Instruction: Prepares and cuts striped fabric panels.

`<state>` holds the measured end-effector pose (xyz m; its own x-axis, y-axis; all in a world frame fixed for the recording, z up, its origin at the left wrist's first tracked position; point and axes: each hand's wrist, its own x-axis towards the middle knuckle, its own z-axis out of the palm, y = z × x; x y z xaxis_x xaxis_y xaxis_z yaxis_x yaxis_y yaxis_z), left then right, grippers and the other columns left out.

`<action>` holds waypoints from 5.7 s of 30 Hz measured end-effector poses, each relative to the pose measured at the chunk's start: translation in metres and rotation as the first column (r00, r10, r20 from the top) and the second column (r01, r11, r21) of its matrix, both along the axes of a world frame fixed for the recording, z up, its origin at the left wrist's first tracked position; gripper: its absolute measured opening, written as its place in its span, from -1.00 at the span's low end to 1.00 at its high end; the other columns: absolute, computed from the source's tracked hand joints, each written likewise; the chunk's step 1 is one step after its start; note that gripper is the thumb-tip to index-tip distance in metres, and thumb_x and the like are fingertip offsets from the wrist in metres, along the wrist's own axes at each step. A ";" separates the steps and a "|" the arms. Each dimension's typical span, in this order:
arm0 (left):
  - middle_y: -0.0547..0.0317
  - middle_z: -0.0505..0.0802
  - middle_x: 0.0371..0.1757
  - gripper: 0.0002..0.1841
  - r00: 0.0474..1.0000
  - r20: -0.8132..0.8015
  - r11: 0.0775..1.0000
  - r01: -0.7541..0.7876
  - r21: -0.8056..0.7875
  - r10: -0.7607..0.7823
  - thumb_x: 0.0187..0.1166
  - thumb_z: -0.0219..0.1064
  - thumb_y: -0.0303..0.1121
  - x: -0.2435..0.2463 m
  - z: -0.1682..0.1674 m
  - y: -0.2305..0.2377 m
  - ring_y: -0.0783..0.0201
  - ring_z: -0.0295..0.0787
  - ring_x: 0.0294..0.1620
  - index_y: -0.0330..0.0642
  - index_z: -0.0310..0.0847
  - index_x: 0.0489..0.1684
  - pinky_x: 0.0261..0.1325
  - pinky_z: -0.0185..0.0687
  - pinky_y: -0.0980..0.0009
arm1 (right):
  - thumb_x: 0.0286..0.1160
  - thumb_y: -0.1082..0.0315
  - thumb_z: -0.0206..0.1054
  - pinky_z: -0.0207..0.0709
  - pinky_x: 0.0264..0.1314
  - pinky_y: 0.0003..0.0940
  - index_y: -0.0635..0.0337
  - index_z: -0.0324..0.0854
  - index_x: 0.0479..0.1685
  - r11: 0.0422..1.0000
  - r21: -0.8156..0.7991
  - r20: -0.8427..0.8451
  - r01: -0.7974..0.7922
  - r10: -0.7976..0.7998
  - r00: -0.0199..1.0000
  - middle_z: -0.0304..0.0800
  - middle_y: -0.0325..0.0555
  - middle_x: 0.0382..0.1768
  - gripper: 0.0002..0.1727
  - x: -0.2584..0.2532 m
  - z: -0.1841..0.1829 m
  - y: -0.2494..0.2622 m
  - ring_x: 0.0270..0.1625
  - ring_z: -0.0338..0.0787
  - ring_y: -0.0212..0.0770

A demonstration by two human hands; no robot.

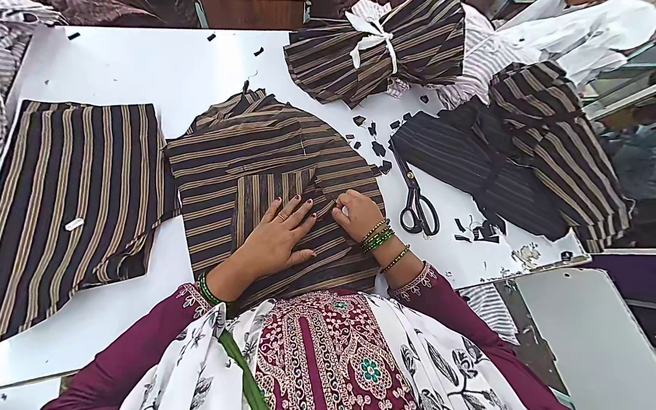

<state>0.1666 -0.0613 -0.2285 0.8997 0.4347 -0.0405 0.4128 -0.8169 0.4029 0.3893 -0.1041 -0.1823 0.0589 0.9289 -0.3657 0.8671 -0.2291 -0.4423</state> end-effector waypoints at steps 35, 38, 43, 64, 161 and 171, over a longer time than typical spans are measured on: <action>0.13 -0.19 0.97 -0.63 0.978 -0.210 0.887 -0.107 -0.449 0.011 0.29 0.71 -0.26 0.101 0.042 0.062 -0.23 -0.70 0.93 0.14 0.87 0.09 0.59 -0.88 -0.59 | 0.27 0.43 0.29 0.41 -0.43 -0.54 0.42 0.77 -0.25 0.808 0.501 -0.366 0.311 -0.128 0.922 0.68 -0.12 -0.59 -0.77 -0.006 -0.048 -0.048 -0.55 0.52 -0.46; 0.10 -0.17 0.97 -0.61 0.979 -0.202 0.893 -0.096 -0.440 0.006 0.30 0.70 -0.24 0.100 0.041 0.062 -0.24 -0.68 0.93 0.14 0.87 0.13 0.60 -0.87 -0.59 | 0.29 0.41 0.32 0.38 -0.45 -0.65 0.41 0.73 -0.19 0.791 0.455 -0.512 0.408 -0.142 0.847 0.65 -0.27 -0.59 -0.77 -0.002 -0.048 -0.049 -0.57 0.48 -0.60; 0.05 -0.17 0.97 -0.62 0.983 -0.184 0.903 -0.077 -0.423 -0.003 0.36 0.66 -0.27 0.098 0.037 0.062 -0.24 -0.68 0.93 0.15 0.85 0.17 0.60 -0.88 -0.58 | 0.52 0.49 0.38 0.72 -0.27 -0.38 0.39 0.51 0.38 0.723 0.315 -0.664 0.615 -0.295 0.687 0.77 -0.02 -0.17 -0.56 0.030 -0.025 -0.034 -0.37 0.76 -0.34; -0.14 0.64 0.58 -0.61 0.968 0.219 0.992 -0.113 -0.061 0.124 0.76 0.15 -0.18 0.045 -0.006 -0.015 -0.23 0.30 0.75 -0.01 0.75 0.40 0.67 0.15 -0.26 | 0.22 0.07 0.52 0.51 -0.56 -0.58 0.20 0.41 -0.09 0.896 -0.156 -0.679 0.417 -0.403 0.613 0.55 -0.44 -0.61 -0.50 0.073 -0.002 -0.149 -0.67 0.56 -0.52; -0.18 -0.23 0.95 0.07 0.953 -0.220 0.972 -0.226 -0.070 0.206 0.64 0.02 0.39 0.078 0.015 0.082 -0.14 -0.61 0.95 -0.33 -0.21 0.91 0.81 -0.68 -0.31 | 0.59 -0.28 0.15 0.61 -0.41 -0.52 0.15 0.27 0.03 0.881 -0.427 -0.582 0.205 -0.441 0.683 0.48 -0.39 -0.60 -0.39 0.023 0.017 -0.033 -0.60 0.61 -0.43; -0.11 -0.20 0.96 0.20 0.943 -0.246 0.964 -0.250 -0.086 0.223 0.47 0.12 0.51 0.080 0.016 0.084 -0.08 -0.52 0.97 -0.26 -0.23 0.93 0.81 -0.60 -0.31 | 0.69 -0.19 0.10 0.60 -0.42 -0.54 0.16 0.25 0.05 0.860 -0.438 -0.557 0.260 -0.487 0.673 0.45 -0.36 -0.60 -0.47 0.016 0.020 -0.019 -0.62 0.59 -0.43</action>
<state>0.2468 0.0222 -0.2124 0.7312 0.6140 -0.2973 0.6815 -0.6385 0.3576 0.4050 -0.1235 -0.1627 0.0280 0.7158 -0.6977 0.2173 -0.6857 -0.6947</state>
